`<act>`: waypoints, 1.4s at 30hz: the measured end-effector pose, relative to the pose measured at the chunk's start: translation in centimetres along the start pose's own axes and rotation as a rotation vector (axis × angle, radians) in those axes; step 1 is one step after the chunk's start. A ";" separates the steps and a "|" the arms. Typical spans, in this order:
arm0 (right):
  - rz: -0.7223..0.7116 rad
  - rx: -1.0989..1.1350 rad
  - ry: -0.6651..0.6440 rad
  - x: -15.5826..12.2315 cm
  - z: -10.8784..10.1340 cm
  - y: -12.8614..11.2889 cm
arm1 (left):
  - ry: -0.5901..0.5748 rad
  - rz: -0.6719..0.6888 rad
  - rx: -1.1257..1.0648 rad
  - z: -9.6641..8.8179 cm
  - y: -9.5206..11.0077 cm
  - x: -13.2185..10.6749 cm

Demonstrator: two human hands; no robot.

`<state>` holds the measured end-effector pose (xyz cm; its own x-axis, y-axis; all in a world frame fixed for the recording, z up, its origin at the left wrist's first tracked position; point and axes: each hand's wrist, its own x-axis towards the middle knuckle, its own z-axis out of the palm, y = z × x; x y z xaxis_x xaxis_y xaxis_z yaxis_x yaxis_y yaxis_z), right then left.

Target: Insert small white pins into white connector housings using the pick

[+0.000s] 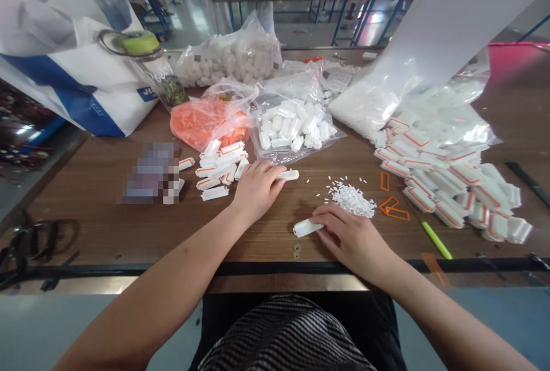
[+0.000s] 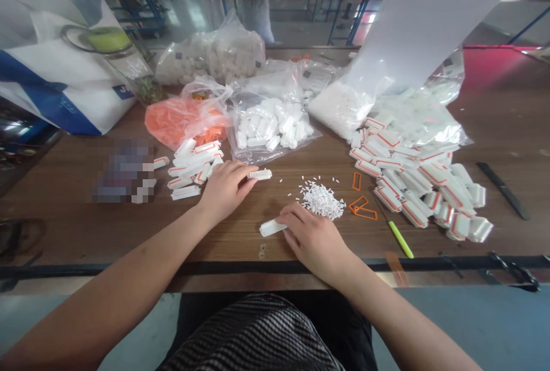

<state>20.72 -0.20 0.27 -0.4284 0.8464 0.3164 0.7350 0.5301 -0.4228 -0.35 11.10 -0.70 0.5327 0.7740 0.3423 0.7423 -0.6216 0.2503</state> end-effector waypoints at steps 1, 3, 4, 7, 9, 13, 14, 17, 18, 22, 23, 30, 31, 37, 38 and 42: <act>-0.031 -0.047 0.025 -0.3 0.1 0.0 | 0.003 -0.003 0.001 0.1 0.0 0.0; -0.092 -0.128 0.050 -0.9 0.4 0.0 | 0.010 -0.008 0.003 0.2 0.0 -0.1; -0.117 -0.155 0.057 -1.2 0.5 -0.1 | 0.017 -0.011 0.006 0.2 0.1 -0.1; -0.149 -0.178 0.085 -1.7 0.5 -0.3 | 0.057 -0.024 0.001 0.1 0.1 -0.1; -0.134 -0.144 0.100 -1.7 0.4 -0.4 | 0.120 -0.007 -0.027 -0.2 0.3 -0.1; 0.003 0.072 0.068 -1.0 0.6 -0.7 | 0.239 0.100 -0.224 -0.9 1.2 -0.4; 0.039 0.114 0.057 -0.8 0.7 -0.8 | 0.218 0.121 -0.306 -1.1 1.5 -0.6; 0.101 0.129 0.059 -0.4 0.9 -1.0 | -0.029 0.112 -0.516 -1.5 2.2 -1.3; 0.117 0.121 0.066 -0.4 0.8 -1.0 | -0.132 0.090 -0.549 -1.8 2.3 -1.5; 0.238 0.108 0.147 -1.2 -1.2 0.9 | -0.353 -0.001 -0.596 -3.1 2.1 -2.5; 0.295 0.079 0.170 -1.6 -2.0 1.8 | -0.393 0.001 -0.598 -3.4 2.0 -2.8; 0.560 -0.140 0.046 -3.9 -5.4 7.7 | -0.360 0.068 -0.432 -2.9 2.4 -3.7; 0.559 -0.162 0.028 -4.1 -5.4 7.9 | -0.343 0.071 -0.418 -2.6 2.5 -3.8; 0.559 -0.179 0.016 -4.7 -5.2 8.1 | -0.298 0.142 -0.406 -2.0 2.4 -3.9; 0.553 -0.157 0.016 -4.8 -5.3 8.2 | -0.293 0.156 -0.406 -2.0 2.4 -4.0; 0.514 -0.162 -0.012 -5.2 -5.9 8.8 | -0.265 0.192 -0.413 -1.8 2.5 -4.3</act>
<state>32.53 -0.20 -0.08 0.0025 0.9957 0.0930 0.9226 0.0336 -0.3843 -1.46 6.00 0.08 0.7673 0.6125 0.1898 0.4277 -0.7094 0.5602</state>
